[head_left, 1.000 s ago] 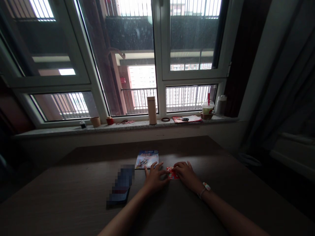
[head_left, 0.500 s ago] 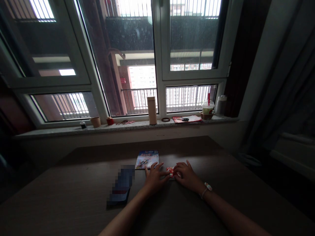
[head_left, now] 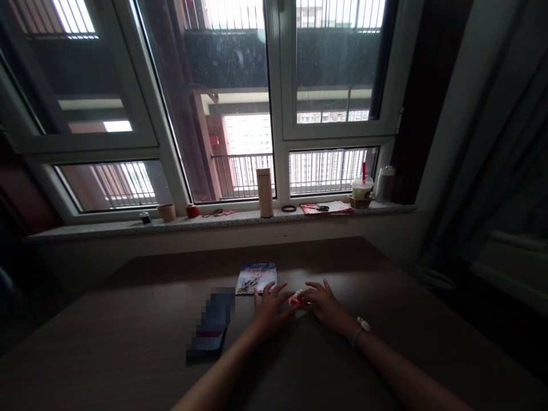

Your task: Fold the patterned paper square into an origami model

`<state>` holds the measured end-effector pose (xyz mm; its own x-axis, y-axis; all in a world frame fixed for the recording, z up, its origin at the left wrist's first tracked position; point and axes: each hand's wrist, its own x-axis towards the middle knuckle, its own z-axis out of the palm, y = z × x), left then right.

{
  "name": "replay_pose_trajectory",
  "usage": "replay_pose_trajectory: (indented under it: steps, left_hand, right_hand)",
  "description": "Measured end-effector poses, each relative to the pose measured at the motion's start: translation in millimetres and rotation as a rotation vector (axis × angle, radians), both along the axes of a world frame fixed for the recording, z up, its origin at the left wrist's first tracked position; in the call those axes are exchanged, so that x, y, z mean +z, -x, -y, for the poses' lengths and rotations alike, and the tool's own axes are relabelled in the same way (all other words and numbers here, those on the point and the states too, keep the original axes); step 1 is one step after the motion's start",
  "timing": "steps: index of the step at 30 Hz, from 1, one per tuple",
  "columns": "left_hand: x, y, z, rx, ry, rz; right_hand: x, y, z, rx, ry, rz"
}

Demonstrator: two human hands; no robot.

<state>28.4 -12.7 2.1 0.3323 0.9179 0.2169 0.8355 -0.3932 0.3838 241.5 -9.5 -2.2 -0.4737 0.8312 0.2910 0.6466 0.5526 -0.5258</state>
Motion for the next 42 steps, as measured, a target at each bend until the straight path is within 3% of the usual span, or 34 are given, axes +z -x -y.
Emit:
replay_pose_trajectory:
  steps: [5,10,13,21,30,42]
  left_hand:
    - [0.1,2.5,1.4,-0.083,0.036,-0.036]
    - [-0.1,4.7,2.6,-0.154,0.056,-0.042]
    - [0.5,3.5,3.8,-0.162,0.028,-0.054]
    - [3.2,-0.5,9.0,-0.185,-0.077,-0.077]
    - [4.1,-1.2,8.9,-0.22,-0.043,-0.099]
    - [0.8,-0.9,5.4,-0.191,0.01,-0.073]
  right_hand:
    - [-2.8,-5.9,-4.8,-0.05,-0.025,0.047]
    - [-10.3,-10.1,-12.4,-0.315,-0.071,-0.001]
    - [-11.9,-10.7,-13.7,-0.384,-0.048,-0.029]
    - [-8.9,-2.8,-9.6,-0.424,0.01,-0.102]
    - [-13.9,0.8,-8.7,-0.48,-0.063,-0.058]
    - [-5.6,2.6,-3.5,-0.319,-0.086,-0.122]
